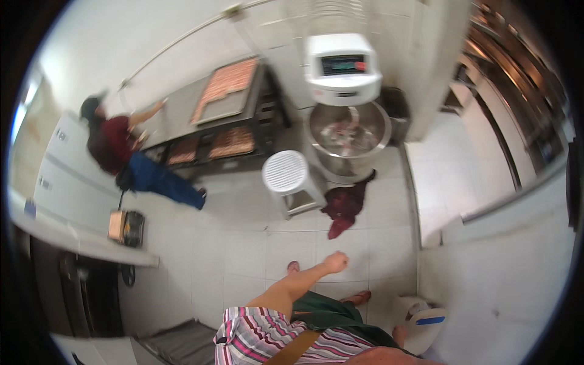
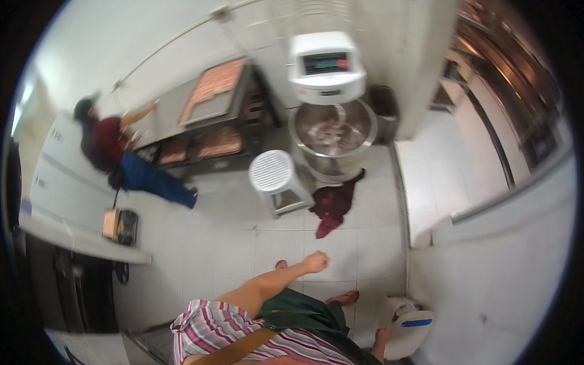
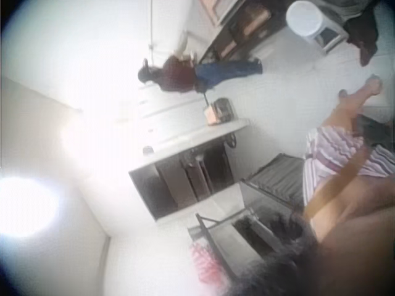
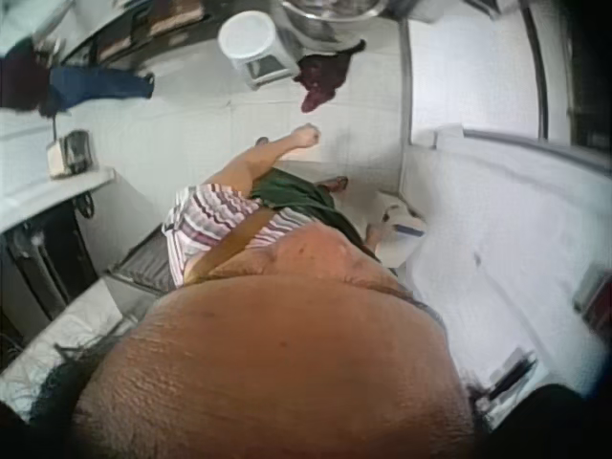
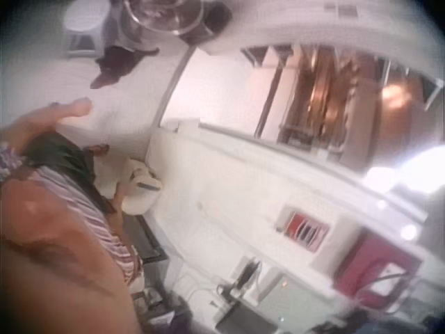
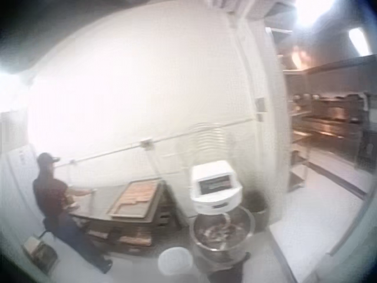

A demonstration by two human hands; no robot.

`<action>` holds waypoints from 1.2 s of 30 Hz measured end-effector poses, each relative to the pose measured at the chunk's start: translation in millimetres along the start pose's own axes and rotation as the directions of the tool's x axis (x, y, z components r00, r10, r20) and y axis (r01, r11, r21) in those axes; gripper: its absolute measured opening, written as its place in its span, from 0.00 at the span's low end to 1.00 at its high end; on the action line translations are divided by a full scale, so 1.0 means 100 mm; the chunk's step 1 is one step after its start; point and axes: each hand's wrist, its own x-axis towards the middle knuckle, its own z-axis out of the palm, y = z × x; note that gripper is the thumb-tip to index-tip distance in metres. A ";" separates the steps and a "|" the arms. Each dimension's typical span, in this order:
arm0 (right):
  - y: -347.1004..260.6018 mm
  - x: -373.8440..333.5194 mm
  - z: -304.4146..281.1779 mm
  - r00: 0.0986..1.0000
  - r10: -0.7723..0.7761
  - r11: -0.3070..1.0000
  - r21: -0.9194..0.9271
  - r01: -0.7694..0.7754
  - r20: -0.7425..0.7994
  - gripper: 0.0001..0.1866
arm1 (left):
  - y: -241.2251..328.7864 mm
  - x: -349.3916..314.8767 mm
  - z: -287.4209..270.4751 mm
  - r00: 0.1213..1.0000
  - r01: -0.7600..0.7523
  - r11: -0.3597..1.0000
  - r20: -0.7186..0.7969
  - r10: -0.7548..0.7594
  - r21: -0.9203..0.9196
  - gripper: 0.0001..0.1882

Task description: The person places small portions of ground meat onto circular dough wrappers and folds them into sealed pastries. They arrange the finished pastries in neat rows on a metal baking tray. A coworker performs the same task at the same workstation.

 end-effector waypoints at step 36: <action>-6.91 0.94 7.33 0.569 -0.557 0.455 -0.351 0.819 0.606 0.07 | -5.39 -4.87 -2.78 -0.280 0.566 -0.081 -0.098 -0.955 -0.821 0.12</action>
